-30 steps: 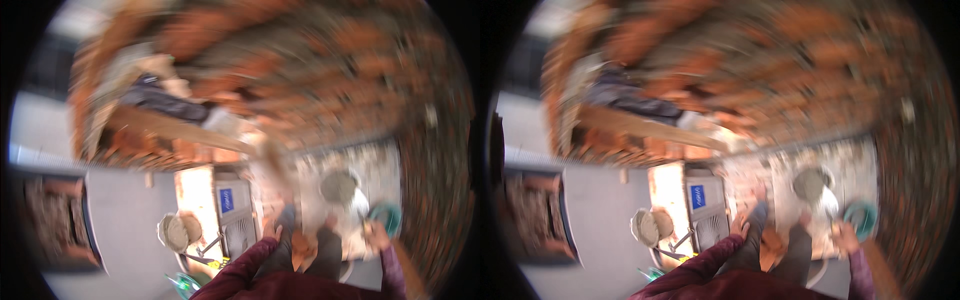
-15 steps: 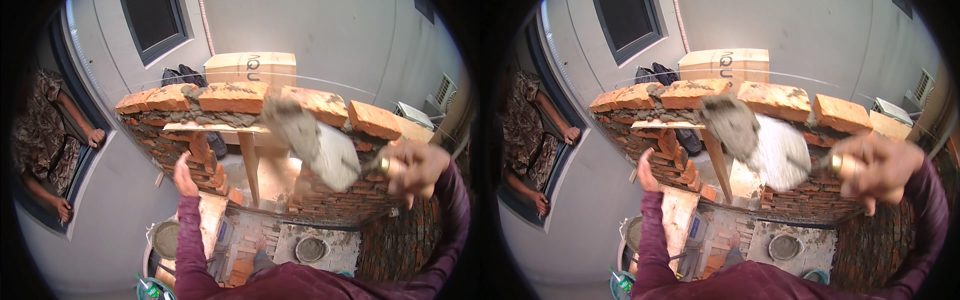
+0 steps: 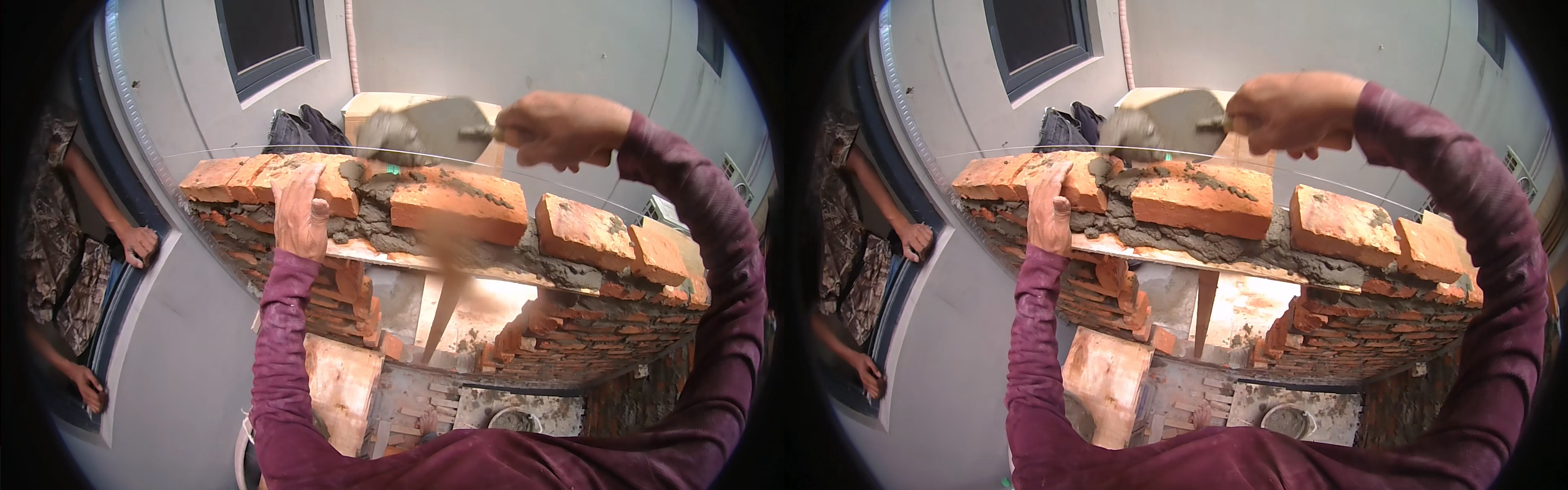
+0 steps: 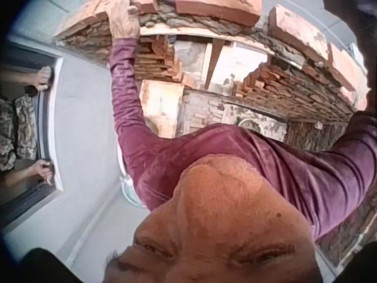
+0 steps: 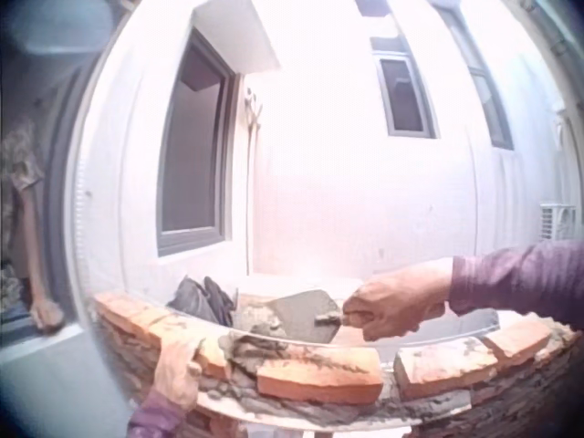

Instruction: The person builds a brick wall by applying mortar with a trowel, placing bricks on the mortar bed, and using a trowel handle to tap the bricks into alignment with a guide string.

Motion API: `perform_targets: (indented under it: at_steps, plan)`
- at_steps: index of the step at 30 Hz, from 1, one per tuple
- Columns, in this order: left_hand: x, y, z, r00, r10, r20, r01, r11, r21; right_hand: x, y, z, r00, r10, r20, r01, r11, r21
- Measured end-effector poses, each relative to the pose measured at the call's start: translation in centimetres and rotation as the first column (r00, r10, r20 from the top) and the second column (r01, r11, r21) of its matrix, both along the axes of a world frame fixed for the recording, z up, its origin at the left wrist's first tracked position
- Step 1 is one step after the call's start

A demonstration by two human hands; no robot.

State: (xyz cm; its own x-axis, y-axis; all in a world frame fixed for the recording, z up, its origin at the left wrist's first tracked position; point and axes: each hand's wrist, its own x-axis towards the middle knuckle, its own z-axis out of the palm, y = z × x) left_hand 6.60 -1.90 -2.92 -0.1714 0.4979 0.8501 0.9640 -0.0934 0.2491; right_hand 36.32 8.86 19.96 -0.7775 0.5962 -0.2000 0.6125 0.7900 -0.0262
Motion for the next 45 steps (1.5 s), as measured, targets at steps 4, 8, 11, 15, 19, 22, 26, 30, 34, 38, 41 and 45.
perform_targets:
  at_steps: [4,8,11,15,19,22,26,30,34,38,41,45]
  plan:
    - [-0.5,-0.2,0.0,1.0,-0.011,0.023,0.012,0.998,-0.068,-1.1,3.4,-2.3,0.934,0.335,-0.121,-0.3,0.923,0.243]
    - [-0.6,0.0,-0.4,0.999,0.011,-0.036,-0.014,0.996,-0.09,3.9,4.9,0.5,0.919,0.395,0.004,-0.363,0.841,0.401]
    - [-1.2,-0.5,-0.7,0.996,0.023,-0.089,-0.032,0.994,-0.101,3.7,-2.2,1.7,0.833,-0.348,-0.43,0.276,0.935,-0.222]
    - [-1.1,0.1,0.3,0.99,-0.019,-0.137,0.003,0.994,-0.112,7.1,-5.5,1.9,0.982,-0.068,-0.173,0.051,0.994,-0.098]
    - [-2.2,-0.2,-0.2,0.994,-0.006,-0.112,-0.002,0.998,-0.068,1.0,-6.1,-3.7,0.985,0.175,0.004,-0.175,0.984,-0.021]
    - [-2.0,0.3,0.3,0.996,-0.04,-0.084,0.036,0.998,-0.05,-3.1,-7.0,-3.6,0.983,0.182,0.041,-0.182,0.983,0.002]
    - [-2.4,0.7,-0.1,0.995,-0.067,-0.079,0.067,0.998,-0.01,-5.0,-3.0,-4.3,0.771,0.601,0.208,-0.631,0.766,0.123]
    - [-2.3,0.8,0.2,0.993,-0.091,-0.076,0.091,0.996,-0.005,-5.2,-2.4,-2.2,0.685,0.606,0.405,-0.684,0.726,0.069]
    - [-2.7,0.5,-0.1,0.992,-0.105,-0.071,0.103,0.994,-0.029,-3.6,-2.9,-4.7,0.844,0.487,0.226,-0.503,0.864,0.017]
    - [-2.8,0.7,-0.3,0.99,-0.128,-0.055,0.128,0.992,-0.005,-3.2,-7.0,-2.6,0.961,-0.17,0.218,0.21,0.961,-0.179]
    - [-2.8,0.6,0.1,0.99,-0.124,-0.062,0.124,0.992,-0.004,-1.8,-7.7,-1.6,0.978,-0.067,0.198,0.077,0.996,-0.045]
    - [-2.7,0.4,0.4,0.99,-0.133,-0.054,0.133,0.991,-0.012,-3.0,-6.0,-2.4,0.892,0.417,0.175,-0.45,0.856,0.254]
